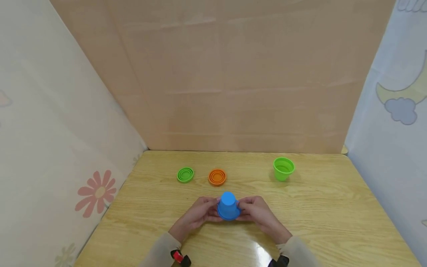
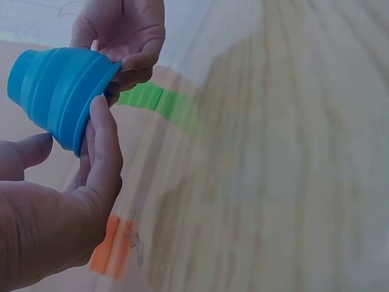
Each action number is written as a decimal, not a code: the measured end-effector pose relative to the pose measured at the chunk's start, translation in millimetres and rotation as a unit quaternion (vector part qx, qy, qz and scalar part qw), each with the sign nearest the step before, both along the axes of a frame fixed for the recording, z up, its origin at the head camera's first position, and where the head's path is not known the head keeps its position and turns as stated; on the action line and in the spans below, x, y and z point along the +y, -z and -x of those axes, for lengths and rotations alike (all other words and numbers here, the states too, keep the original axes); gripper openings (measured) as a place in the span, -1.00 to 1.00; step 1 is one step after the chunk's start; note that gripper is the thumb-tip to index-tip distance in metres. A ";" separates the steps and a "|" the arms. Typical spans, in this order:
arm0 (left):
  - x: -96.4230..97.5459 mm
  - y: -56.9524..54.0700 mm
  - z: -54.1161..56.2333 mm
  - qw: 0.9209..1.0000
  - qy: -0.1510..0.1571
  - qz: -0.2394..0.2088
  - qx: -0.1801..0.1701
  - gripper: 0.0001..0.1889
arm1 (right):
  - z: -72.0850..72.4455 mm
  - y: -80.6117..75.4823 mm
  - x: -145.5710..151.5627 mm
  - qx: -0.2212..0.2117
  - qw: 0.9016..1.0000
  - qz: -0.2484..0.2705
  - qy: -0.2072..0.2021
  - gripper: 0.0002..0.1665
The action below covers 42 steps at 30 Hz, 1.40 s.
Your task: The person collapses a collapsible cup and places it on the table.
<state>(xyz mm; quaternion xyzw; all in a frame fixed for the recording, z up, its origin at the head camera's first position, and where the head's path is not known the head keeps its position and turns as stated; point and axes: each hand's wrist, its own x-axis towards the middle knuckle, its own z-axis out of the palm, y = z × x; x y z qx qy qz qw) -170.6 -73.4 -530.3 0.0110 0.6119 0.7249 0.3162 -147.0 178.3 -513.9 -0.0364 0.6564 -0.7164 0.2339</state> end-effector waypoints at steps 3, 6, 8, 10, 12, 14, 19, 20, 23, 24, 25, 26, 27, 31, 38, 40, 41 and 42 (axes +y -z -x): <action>1.4 0.9 0.1 1.000 0.006 -0.001 0.002 -0.53 | -0.4 -2.0 -1.3 0.014 1.000 -0.011 0.012 -0.59; 2.4 2.3 0.7 1.000 0.019 -0.006 0.000 -0.50 | -0.3 -1.7 -1.9 0.027 0.999 -0.023 0.020 -0.57; 2.8 3.2 1.4 0.999 0.031 -0.011 -0.005 -0.48 | -0.6 -1.3 -2.5 0.035 0.999 -0.034 0.023 -0.54; 3.1 2.8 1.8 0.999 0.046 -0.017 -0.009 -0.46 | -1.0 -1.0 -2.7 0.042 0.998 -0.043 0.023 -0.54; 3.1 2.5 2.4 0.998 0.060 -0.022 -0.013 -0.45 | -1.5 -0.9 -2.7 0.047 0.997 -0.051 0.021 -0.54; 2.9 1.8 2.7 0.997 0.072 -0.025 -0.014 -0.46 | -2.3 -1.4 -2.6 0.049 0.997 -0.056 0.018 -0.55; 1.2 0.0 4.1 0.994 0.101 -0.034 -0.020 -0.49 | -3.3 -2.9 -2.3 0.053 0.997 -0.061 0.016 -0.55; 0.8 -0.4 4.4 0.993 0.105 -0.037 -0.023 -0.49 | -3.5 -3.1 -2.3 0.054 0.997 -0.061 0.016 -0.55; -0.5 -0.9 4.7 0.992 0.116 -0.044 -0.022 -0.49 | -3.9 -3.0 -1.9 0.055 0.996 -0.063 0.012 -0.56; -0.9 -1.2 4.6 0.992 0.117 -0.044 -0.022 -0.49 | -4.0 -2.8 -1.7 0.057 0.996 -0.062 0.011 -0.56; -1.1 -1.5 4.4 0.992 0.118 -0.043 -0.021 -0.50 | -4.2 -2.6 -1.6 0.057 0.996 -0.062 0.010 -0.57; -1.3 -1.6 4.2 0.992 0.119 -0.041 -0.019 -0.52 | -4.4 -2.2 -1.4 0.058 0.996 -0.062 0.009 -0.57; -1.4 -1.8 3.9 0.992 0.119 -0.038 -0.015 -0.53 | -4.5 -1.8 -1.3 0.057 0.996 -0.062 0.009 -0.57; -0.7 -1.7 2.9 0.994 0.107 -0.016 0.002 -0.62 | -5.0 0.1 -0.9 0.052 0.997 -0.064 0.013 -0.57; 0.8 1.8 3.2 0.997 0.078 0.001 0.018 -0.66 | -5.1 1.1 -1.7 0.049 0.996 -0.070 0.021 -0.53; 0.8 3.0 3.4 0.997 0.072 -0.001 0.017 -0.62 | -5.1 0.5 -2.1 0.050 0.996 -0.072 0.026 -0.52; 0.6 3.3 3.3 0.998 0.068 -0.004 0.015 -0.59 | -5.2 0.1 -2.3 0.050 0.996 -0.072 0.030 -0.51; 0.4 3.4 3.2 0.998 0.064 -0.007 0.012 -0.57 | -5.2 -0.2 -2.4 0.049 0.995 -0.074 0.034 -0.50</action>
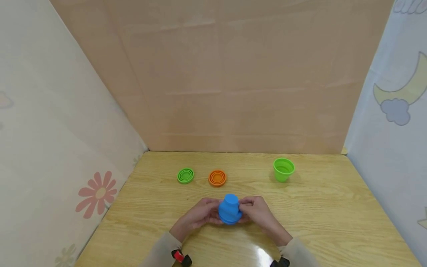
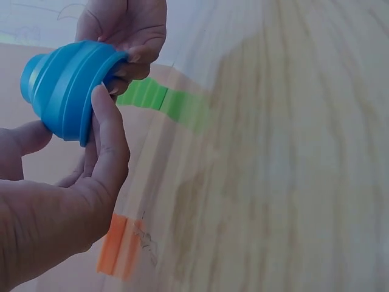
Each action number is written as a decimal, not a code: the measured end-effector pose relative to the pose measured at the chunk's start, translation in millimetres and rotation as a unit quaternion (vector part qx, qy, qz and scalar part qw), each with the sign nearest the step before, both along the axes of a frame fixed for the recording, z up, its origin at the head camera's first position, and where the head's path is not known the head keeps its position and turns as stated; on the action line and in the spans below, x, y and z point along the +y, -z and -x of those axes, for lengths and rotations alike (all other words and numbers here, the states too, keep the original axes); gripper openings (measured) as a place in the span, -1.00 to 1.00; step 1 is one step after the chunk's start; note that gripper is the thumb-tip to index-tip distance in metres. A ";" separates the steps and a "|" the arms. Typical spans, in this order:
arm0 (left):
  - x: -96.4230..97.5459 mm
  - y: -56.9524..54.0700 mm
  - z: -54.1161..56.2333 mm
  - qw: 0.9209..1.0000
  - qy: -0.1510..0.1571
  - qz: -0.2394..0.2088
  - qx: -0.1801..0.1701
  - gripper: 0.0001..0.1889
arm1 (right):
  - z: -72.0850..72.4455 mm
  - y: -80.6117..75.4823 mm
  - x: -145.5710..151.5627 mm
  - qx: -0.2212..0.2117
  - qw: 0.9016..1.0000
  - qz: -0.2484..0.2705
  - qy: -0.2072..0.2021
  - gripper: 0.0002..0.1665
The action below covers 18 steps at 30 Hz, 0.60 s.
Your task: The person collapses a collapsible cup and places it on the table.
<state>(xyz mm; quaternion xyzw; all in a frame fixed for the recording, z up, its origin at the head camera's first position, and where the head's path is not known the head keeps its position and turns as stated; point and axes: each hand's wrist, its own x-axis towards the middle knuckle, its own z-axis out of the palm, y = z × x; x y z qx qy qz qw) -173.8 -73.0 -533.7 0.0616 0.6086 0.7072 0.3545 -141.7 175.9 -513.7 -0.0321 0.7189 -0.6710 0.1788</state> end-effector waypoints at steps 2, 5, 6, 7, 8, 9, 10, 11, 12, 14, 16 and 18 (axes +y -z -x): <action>-0.6 -0.4 -0.3 1.000 -0.004 -0.008 -0.004 -0.56 | -0.2 -0.7 0.0 -0.003 1.000 -0.001 0.008 -0.49; -2.5 -2.5 -1.5 1.000 -0.007 -0.024 -0.005 -0.56 | -0.4 -0.9 0.2 -0.005 1.000 -0.002 0.019 -0.48; -3.2 -3.7 -1.8 1.000 -0.008 -0.029 -0.007 -0.56 | -0.3 -0.8 0.2 -0.005 1.000 -0.001 0.020 -0.48; -3.8 -4.8 -2.1 0.999 -0.009 -0.033 -0.008 -0.56 | -0.2 -0.8 0.2 -0.004 1.000 0.000 0.019 -0.48; -4.2 -5.9 -2.3 0.999 -0.010 -0.035 -0.009 -0.57 | 0.0 -0.6 0.3 -0.004 1.000 0.002 0.018 -0.48; -4.6 -7.1 -2.6 0.999 -0.012 -0.036 -0.007 -0.57 | 0.3 -0.4 0.4 -0.003 1.000 0.004 0.016 -0.49; -4.9 -8.4 -2.7 0.999 -0.015 -0.033 -0.006 -0.59 | 0.6 0.0 0.6 -0.003 1.000 0.007 0.012 -0.50; -5.0 -9.3 -2.7 0.999 -0.019 -0.029 -0.005 -0.60 | 1.0 0.3 0.9 -0.005 1.000 0.012 0.008 -0.50; -4.8 -10.3 -3.2 1.000 -0.023 -0.020 0.004 -0.62 | 1.5 0.7 1.3 -0.007 1.000 0.020 0.000 -0.51; -4.4 -11.1 -3.5 0.999 -0.031 0.001 0.024 -0.64 | 2.5 1.5 2.6 -0.015 0.999 0.041 -0.021 -0.51; -3.9 -10.7 -3.9 0.997 -0.045 0.028 0.047 -0.67 | 3.1 2.0 4.2 -0.022 0.996 0.067 -0.048 -0.48; -3.2 -9.7 -4.4 0.994 -0.063 0.057 0.066 -0.67 | 3.4 1.5 5.2 -0.030 0.993 0.092 -0.074 -0.42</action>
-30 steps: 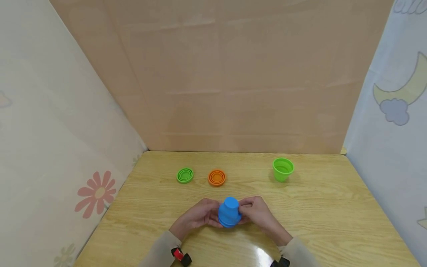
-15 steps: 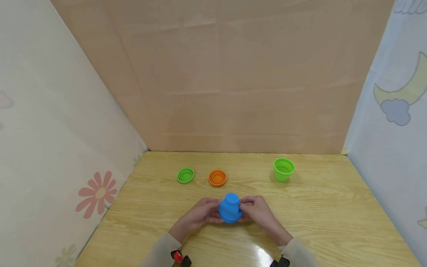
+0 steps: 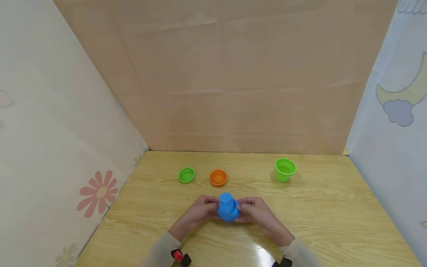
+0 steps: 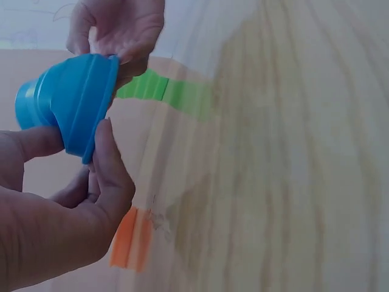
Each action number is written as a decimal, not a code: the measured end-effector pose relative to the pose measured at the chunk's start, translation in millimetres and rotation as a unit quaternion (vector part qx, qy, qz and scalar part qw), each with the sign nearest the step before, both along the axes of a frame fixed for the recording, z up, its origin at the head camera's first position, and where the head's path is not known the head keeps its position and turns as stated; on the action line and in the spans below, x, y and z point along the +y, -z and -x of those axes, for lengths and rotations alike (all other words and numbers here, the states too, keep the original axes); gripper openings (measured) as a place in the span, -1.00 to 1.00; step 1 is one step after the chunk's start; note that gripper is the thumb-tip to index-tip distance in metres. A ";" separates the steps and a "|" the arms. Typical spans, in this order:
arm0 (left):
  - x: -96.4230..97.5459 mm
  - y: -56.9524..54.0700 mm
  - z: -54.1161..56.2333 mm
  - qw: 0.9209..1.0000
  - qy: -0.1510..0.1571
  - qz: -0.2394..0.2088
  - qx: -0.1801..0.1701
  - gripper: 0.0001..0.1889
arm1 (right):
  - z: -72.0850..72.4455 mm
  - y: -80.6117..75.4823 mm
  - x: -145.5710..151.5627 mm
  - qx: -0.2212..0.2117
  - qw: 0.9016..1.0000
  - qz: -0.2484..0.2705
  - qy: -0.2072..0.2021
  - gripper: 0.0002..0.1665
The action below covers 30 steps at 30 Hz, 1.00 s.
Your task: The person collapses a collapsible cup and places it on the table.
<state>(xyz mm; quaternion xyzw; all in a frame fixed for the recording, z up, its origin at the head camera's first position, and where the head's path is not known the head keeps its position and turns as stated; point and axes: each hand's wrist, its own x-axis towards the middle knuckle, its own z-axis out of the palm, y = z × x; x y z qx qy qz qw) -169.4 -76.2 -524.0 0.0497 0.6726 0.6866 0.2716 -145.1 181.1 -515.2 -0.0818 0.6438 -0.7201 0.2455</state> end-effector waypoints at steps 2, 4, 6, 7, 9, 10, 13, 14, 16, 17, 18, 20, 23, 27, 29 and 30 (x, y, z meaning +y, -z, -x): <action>1.1 1.2 0.2 1.000 -0.017 0.021 0.013 -0.67 | 0.0 -0.5 0.9 -0.001 1.000 0.015 -0.020 -0.35; 2.3 1.1 0.2 0.998 -0.031 0.040 0.023 -0.66 | 0.0 -0.9 1.0 -0.002 0.999 0.017 -0.030 -0.27; 4.2 1.2 0.5 0.997 -0.039 0.055 0.033 -0.66 | 0.4 -0.5 0.7 -0.001 0.999 0.008 -0.031 -0.20; 5.2 1.2 0.6 0.997 -0.042 0.061 0.036 -0.66 | 0.5 -0.3 0.4 0.000 1.000 0.002 -0.029 -0.18; 7.4 0.3 -0.2 0.995 -0.049 0.075 0.045 -0.66 | 0.9 0.5 -0.5 0.003 1.000 -0.016 -0.020 -0.15; 8.7 -0.2 -0.8 0.994 -0.052 0.082 0.051 -0.66 | 1.1 1.1 -1.3 0.005 1.000 -0.027 -0.014 -0.14; 12.5 -2.5 -3.2 0.990 -0.060 0.102 0.073 -0.68 | 1.5 3.0 -4.3 0.011 0.998 -0.054 0.007 -0.15; 13.9 -3.5 -4.1 0.989 -0.063 0.107 0.081 -0.69 | 1.6 3.8 -5.4 0.013 0.998 -0.062 0.014 -0.17; 16.8 -4.9 -5.5 0.987 -0.064 0.111 0.091 -0.69 | 1.3 5.6 -7.3 0.014 0.997 -0.069 0.026 -0.21; 18.4 -5.3 -6.1 0.987 -0.064 0.112 0.094 -0.70 | 1.0 6.4 -7.9 0.014 0.997 -0.071 0.032 -0.24; 19.7 -5.8 -6.7 0.987 -0.064 0.111 0.093 -0.70 | 0.5 6.9 -8.4 0.012 0.997 -0.072 0.038 -0.26; 21.5 -6.1 -7.4 0.989 -0.061 0.104 0.085 -0.70 | -0.3 7.1 -9.1 0.012 0.996 -0.078 0.051 -0.30; 21.0 -5.3 -6.9 0.994 -0.048 0.077 0.062 -0.68 | -1.4 5.6 -8.5 0.008 0.994 -0.089 0.064 -0.31; 15.6 -4.1 -4.5 0.999 -0.008 0.017 0.025 -0.60 | -1.9 2.8 -5.0 0.001 0.994 -0.089 0.069 -0.27; 13.6 -4.8 -3.7 1.000 0.010 -0.002 0.016 -0.56 | -2.2 1.1 -2.8 -0.005 0.995 -0.078 0.067 -0.26; 13.2 -5.2 -3.5 1.000 0.016 -0.005 0.015 -0.55 | -2.4 0.4 -1.7 -0.005 0.995 -0.075 0.064 -0.25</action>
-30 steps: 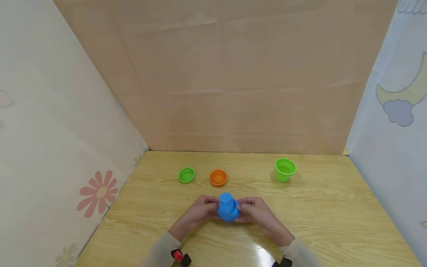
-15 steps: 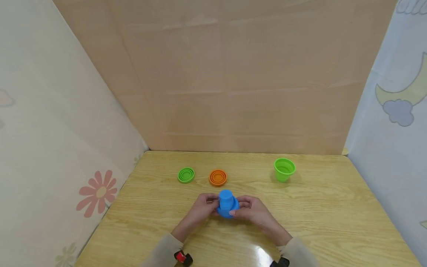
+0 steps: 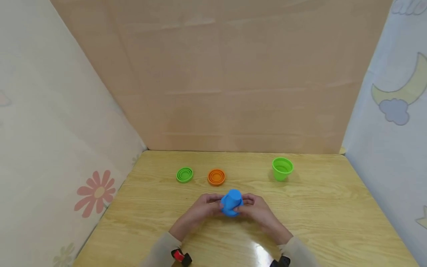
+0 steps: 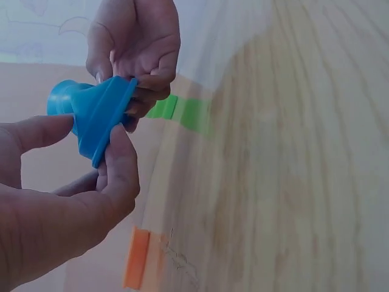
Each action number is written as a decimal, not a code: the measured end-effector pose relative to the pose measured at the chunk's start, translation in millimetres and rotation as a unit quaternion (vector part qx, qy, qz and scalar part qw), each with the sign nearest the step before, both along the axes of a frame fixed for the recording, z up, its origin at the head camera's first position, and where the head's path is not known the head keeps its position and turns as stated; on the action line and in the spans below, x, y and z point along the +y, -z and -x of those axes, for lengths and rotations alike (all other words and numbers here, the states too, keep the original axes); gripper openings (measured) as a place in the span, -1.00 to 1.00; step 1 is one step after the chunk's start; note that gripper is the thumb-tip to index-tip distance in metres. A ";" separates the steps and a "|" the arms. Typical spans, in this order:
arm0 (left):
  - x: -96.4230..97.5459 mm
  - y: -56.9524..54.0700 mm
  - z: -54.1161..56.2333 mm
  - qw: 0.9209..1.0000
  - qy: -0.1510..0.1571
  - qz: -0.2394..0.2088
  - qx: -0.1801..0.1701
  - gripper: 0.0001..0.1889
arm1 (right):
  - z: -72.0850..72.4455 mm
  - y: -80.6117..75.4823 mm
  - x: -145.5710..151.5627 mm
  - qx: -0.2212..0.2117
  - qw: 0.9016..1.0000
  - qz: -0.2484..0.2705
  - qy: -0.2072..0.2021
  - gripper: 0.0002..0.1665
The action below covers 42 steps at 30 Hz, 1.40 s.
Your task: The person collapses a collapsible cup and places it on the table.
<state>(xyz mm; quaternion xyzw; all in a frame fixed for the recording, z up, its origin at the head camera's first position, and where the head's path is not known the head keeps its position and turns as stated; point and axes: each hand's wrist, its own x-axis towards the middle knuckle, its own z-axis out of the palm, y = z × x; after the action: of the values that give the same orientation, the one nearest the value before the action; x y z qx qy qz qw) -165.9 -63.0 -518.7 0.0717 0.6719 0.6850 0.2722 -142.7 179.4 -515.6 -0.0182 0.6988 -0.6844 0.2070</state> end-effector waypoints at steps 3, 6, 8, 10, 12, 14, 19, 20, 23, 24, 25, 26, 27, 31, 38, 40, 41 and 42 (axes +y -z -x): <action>1.1 -0.5 0.1 1.000 0.001 0.005 0.005 -0.55 | -0.7 -1.4 1.9 -0.001 1.000 0.004 -0.005 -0.25; 4.2 -0.4 -1.0 1.000 -0.009 0.008 0.008 -0.58 | -1.5 -2.3 2.6 0.002 1.000 -0.005 -0.011 -0.24; 6.3 -0.1 -1.7 1.000 -0.018 0.006 0.007 -0.60 | -2.4 -2.9 2.4 0.004 1.000 -0.012 -0.013 -0.22; 8.3 0.0 -2.3 1.000 -0.026 0.004 0.006 -0.61 | -3.3 -3.0 1.7 0.009 1.000 -0.018 -0.013 -0.17; 10.7 0.5 -2.4 0.999 -0.035 0.004 0.006 -0.63 | -4.1 -2.7 0.5 0.014 0.999 -0.029 -0.008 -0.12; 12.6 1.1 -2.3 0.999 -0.046 0.007 0.008 -0.63 | -3.7 -1.5 -1.4 0.016 0.999 -0.036 0.000 -0.09; 18.0 2.7 -4.6 0.997 -0.070 0.014 0.011 -0.64 | -5.2 0.5 -6.9 0.019 0.998 -0.060 0.027 -0.09; 19.0 2.6 -5.4 0.997 -0.074 0.016 0.012 -0.65 | -6.2 0.3 -8.3 0.022 0.997 -0.069 0.032 -0.09; 21.7 2.1 -7.7 0.996 -0.080 0.031 0.024 -0.66 | -8.9 -1.4 -12.8 0.030 0.994 -0.090 0.047 -0.11; 22.4 1.8 -8.3 0.996 -0.082 0.035 0.029 -0.67 | -9.4 -2.0 -14.1 0.032 0.994 -0.094 0.052 -0.12; 23.0 1.3 -8.9 0.995 -0.083 0.040 0.034 -0.67 | -9.6 -2.2 -15.3 0.033 0.993 -0.099 0.057 -0.13; 23.4 0.5 -9.4 0.995 -0.084 0.043 0.038 -0.68 | -9.6 -2.2 -16.2 0.034 0.992 -0.102 0.061 -0.14; 23.6 0.2 -9.7 0.995 -0.086 0.044 0.040 -0.68 | -9.2 -1.8 -17.0 0.033 0.992 -0.105 0.066 -0.16; 23.5 -0.1 -10.7 0.995 -0.086 0.034 0.039 -0.65 | -7.5 0.1 -18.2 0.037 0.990 -0.116 0.077 -0.28; 12.8 0.7 -5.7 0.999 -0.046 -0.016 -0.016 -0.63 | -0.6 6.6 -3.4 0.026 0.998 -0.065 -0.001 -0.31; 8.4 -0.8 -3.7 0.998 -0.036 -0.027 -0.034 -0.63 | 1.9 7.2 3.2 0.017 0.999 -0.033 -0.030 -0.24; 6.5 -1.7 -3.0 0.998 -0.032 -0.031 -0.036 -0.62 | 3.2 7.3 6.3 0.011 0.999 -0.007 -0.047 -0.17; 4.7 -2.4 -2.4 0.998 -0.031 -0.035 -0.038 -0.61 | 4.5 7.5 9.5 0.004 0.998 0.022 -0.064 -0.14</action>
<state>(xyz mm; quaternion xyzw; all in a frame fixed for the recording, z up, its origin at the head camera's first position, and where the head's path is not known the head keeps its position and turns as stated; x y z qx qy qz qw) -163.6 -58.4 -516.3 0.0344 0.6389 0.7181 0.2739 -147.1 188.9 -523.1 -0.0700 0.6816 -0.6852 0.2469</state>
